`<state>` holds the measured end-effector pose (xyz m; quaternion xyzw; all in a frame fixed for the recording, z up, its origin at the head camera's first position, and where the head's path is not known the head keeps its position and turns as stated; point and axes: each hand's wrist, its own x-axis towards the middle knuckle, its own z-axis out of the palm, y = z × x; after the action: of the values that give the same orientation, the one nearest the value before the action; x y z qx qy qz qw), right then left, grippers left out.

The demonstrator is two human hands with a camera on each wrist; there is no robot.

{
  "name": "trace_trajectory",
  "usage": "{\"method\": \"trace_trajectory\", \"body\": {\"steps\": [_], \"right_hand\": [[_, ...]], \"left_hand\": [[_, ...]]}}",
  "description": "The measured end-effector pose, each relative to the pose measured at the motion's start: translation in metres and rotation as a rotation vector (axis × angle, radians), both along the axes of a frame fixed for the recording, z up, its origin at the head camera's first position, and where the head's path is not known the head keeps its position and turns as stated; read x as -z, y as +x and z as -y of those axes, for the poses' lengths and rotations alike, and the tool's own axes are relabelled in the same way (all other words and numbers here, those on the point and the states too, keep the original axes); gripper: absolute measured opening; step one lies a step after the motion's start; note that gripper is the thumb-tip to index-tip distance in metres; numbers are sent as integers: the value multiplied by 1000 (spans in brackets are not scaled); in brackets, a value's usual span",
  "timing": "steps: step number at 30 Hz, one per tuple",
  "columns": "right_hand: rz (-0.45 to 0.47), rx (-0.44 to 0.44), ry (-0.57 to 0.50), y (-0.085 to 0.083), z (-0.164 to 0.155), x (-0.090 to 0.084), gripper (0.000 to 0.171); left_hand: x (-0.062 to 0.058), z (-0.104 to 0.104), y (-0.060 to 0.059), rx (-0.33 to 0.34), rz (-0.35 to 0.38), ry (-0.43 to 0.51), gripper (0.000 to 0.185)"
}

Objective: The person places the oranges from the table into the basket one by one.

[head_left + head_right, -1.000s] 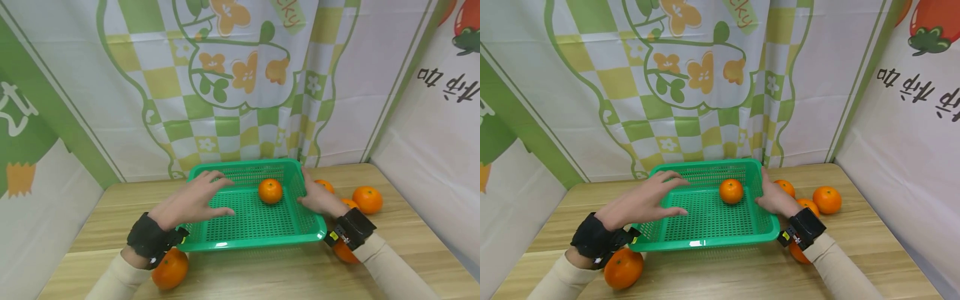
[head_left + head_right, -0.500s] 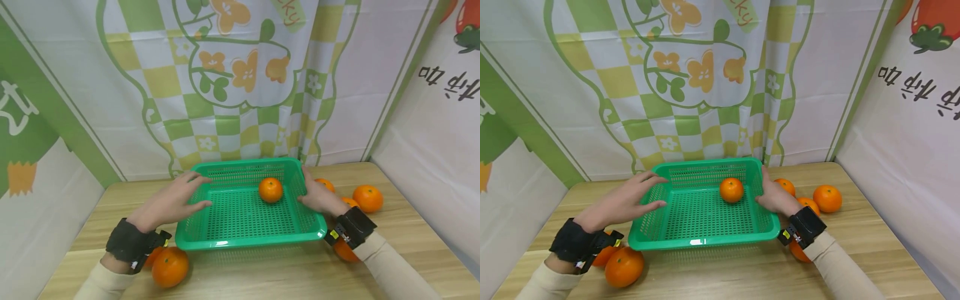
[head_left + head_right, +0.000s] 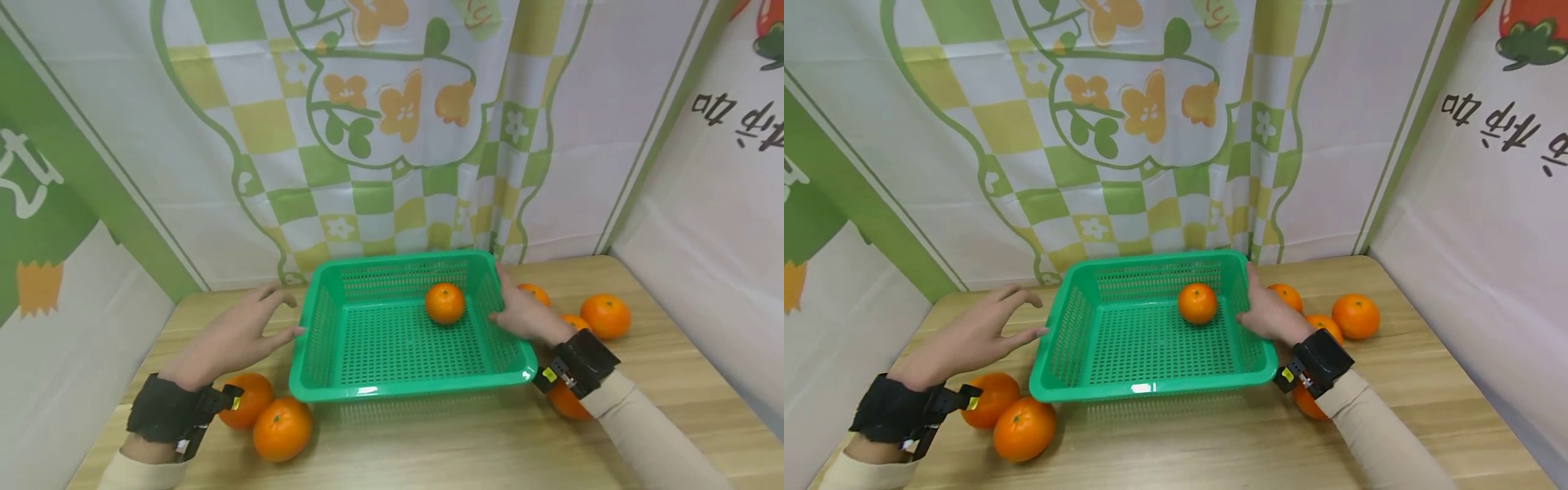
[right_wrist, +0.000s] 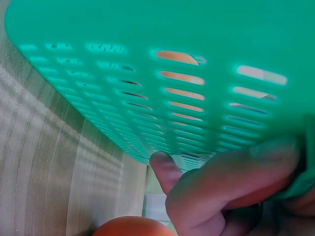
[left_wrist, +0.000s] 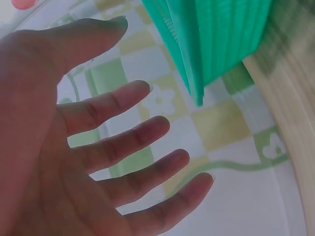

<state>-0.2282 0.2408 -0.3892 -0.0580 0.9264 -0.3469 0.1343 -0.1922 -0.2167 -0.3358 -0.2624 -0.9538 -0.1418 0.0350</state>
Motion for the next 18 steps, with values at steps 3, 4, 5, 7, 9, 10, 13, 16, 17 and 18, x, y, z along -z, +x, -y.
{"method": "trace_trajectory", "body": {"steps": [3, 4, 5, 7, 9, 10, 13, 16, 17, 18], "right_hand": [[0, 1, -1, 0, -1, -1, 108], [0, -1, 3, 0, -1, -1, 108], [1, -1, 12, 0, -1, -2, 108], [-2, -2, 17, 0, -2, -2, 107], [-5, -4, 25, 0, -2, -3, 107], [-6, -5, 28, 0, -2, -4, 107], [-9, -9, 27, 0, -3, -3, 107], [-10, -14, 30, -2, -3, -2, 107], [-10, -13, 29, -2, -3, -1, 107], [-10, -13, 28, -2, -3, -1, 107]], "left_hand": [[0, 9, 1, -21, 10, -1, 43], [0, 12, 2, -28, 14, -1, 43], [0, 16, 3, -35, 18, -4, 44], [2, 21, 4, -47, 27, -6, 44], [4, 27, 7, -58, 36, -16, 45], [5, 30, 8, -66, 43, -22, 45], [11, 39, 12, -85, 71, -43, 42], [19, 48, 16, -102, 101, -62, 39], [21, 51, 17, -108, 108, -68, 39], [24, 54, 19, -111, 113, -75, 39]]}}
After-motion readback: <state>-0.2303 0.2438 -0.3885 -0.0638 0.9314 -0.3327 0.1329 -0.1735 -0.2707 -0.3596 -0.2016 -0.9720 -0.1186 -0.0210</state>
